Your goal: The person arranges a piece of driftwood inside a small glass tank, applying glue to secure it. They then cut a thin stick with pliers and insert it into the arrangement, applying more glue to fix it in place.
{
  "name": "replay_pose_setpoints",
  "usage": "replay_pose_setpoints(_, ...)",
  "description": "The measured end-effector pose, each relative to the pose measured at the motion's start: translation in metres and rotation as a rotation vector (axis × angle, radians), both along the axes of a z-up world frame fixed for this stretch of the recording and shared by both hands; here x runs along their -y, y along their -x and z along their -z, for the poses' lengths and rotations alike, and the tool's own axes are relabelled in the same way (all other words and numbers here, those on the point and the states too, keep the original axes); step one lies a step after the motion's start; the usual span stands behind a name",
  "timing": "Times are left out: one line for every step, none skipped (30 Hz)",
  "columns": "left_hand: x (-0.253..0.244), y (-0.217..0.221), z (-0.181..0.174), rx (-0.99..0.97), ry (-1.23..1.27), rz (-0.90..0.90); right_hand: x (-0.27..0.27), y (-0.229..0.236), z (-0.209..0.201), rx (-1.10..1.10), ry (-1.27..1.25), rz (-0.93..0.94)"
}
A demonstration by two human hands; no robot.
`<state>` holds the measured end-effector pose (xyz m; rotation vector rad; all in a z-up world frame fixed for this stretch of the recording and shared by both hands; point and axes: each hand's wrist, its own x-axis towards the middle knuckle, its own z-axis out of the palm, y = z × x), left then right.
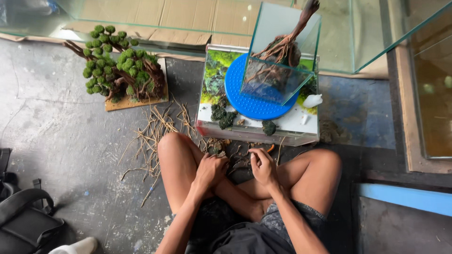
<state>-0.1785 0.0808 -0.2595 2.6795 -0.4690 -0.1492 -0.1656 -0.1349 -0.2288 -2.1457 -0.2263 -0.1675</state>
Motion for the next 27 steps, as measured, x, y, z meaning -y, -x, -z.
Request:
replay_pose_setpoints(0.0, -0.003, 0.012, -0.004, -0.001, -0.002, 0.003, -0.002, 0.016, -0.004, -0.001, -0.002)
replay_pose_setpoints(0.001, -0.006, 0.023, -0.007, -0.02, -0.027, 0.007, -0.005, 0.032, -0.078, -0.05, 0.051)
replay_pose_setpoints(0.003, -0.012, 0.034, -0.007, -0.035, -0.049, 0.012, -0.009, 0.048, -0.147, -0.096, 0.108)
replay_pose_setpoints(0.002, -0.022, 0.033, -0.006, -0.033, -0.048, 0.018, -0.017, 0.061, -0.147, -0.093, 0.109)
replay_pose_setpoints(0.002, -0.025, 0.033, -0.019, -0.014, -0.076, 0.025, -0.018, 0.076, -0.2, -0.119, 0.127)
replay_pose_setpoints(0.002, -0.028, 0.033, -0.032, 0.004, -0.105, 0.032, -0.019, 0.092, -0.252, -0.145, 0.145)
replay_pose_setpoints(0.005, -0.031, 0.035, -0.052, 0.005, -0.101, 0.033, -0.017, 0.093, -0.271, -0.141, 0.151)
replay_pose_setpoints(0.007, -0.033, 0.036, -0.104, 0.002, -0.109, 0.034, -0.015, 0.094, -0.34, -0.12, 0.14)
replay_pose_setpoints(0.008, -0.041, 0.037, -0.148, -0.004, -0.121, 0.033, -0.02, 0.094, -0.402, -0.102, 0.126)
replay_pose_setpoints(0.01, -0.039, 0.035, -0.159, -0.005, -0.121, 0.033, -0.015, 0.094, -0.413, -0.102, 0.127)
replay_pose_setpoints(0.01, -0.039, 0.031, -0.174, 0.001, -0.139, 0.031, -0.015, 0.093, -0.408, -0.033, 0.09)
replay_pose_setpoints(0.009, -0.039, 0.027, -0.188, 0.007, -0.157, 0.028, -0.014, 0.091, -0.401, 0.036, 0.052)
replay_pose_setpoints(0.009, -0.037, 0.021, -0.184, 0.0, -0.171, 0.026, -0.01, 0.083, -0.398, 0.03, 0.037)
replay_pose_setpoints(0.009, -0.035, 0.015, -0.11, 0.017, -0.153, 0.023, -0.006, 0.074, -0.419, 0.124, -0.002)
replay_pose_setpoints(0.006, -0.033, 0.007, -0.033, 0.031, -0.144, 0.018, -0.004, 0.065, -0.433, 0.218, -0.05)
replay_pose_setpoints(-0.004, -0.032, 0.014, -0.026, 0.019, -0.168, 0.019, -0.003, 0.072, -0.424, 0.211, -0.074)
replay_pose_setpoints(-0.014, -0.032, 0.021, 0.114, -0.002, -0.168, 0.02, -0.004, 0.079, -0.412, 0.229, -0.096)
replay_pose_setpoints(-0.024, -0.032, 0.028, 0.254, -0.027, -0.166, 0.021, -0.005, 0.086, -0.4, 0.247, -0.118)
replay_pose_setpoints(-0.038, -0.036, 0.014, 0.254, -0.036, -0.183, 0.021, -0.006, 0.09, -0.397, 0.244, -0.137)
replay_pose_setpoints(-0.053, -0.041, 0.0, 0.304, -0.101, -0.257, 0.021, -0.007, 0.094, -0.439, 0.277, -0.148)
replay_pose_setpoints(-0.066, -0.044, -0.014, 0.35, -0.162, -0.329, 0.024, -0.007, 0.096, -0.483, 0.315, -0.154)
replay_pose_setpoints(-0.071, -0.044, -0.057, 0.348, -0.168, -0.343, 0.022, -0.007, 0.094, -0.482, 0.316, -0.169)
replay_pose_setpoints(-0.075, -0.045, -0.099, 0.157, -0.169, -0.422, 0.021, -0.007, 0.091, -0.487, 0.322, -0.175)
replay_pose_setpoints(-0.079, -0.047, -0.141, -0.033, -0.168, -0.499, 0.02, -0.007, 0.089, -0.491, 0.328, -0.18)
replay_pose_setpoints(-0.105, -0.062, -0.083, -0.037, -0.167, -0.509, 0.019, -0.005, 0.085, -0.492, 0.331, -0.19)
replay_pose_setpoints(-0.127, -0.076, -0.032, -0.2, -0.162, -0.544, 0.018, -0.002, 0.081, -0.495, 0.331, -0.184)
replay_pose_setpoints(-0.146, -0.102, 0.012, -0.354, -0.155, -0.576, 0.015, -0.005, 0.076, -0.49, 0.328, -0.176)
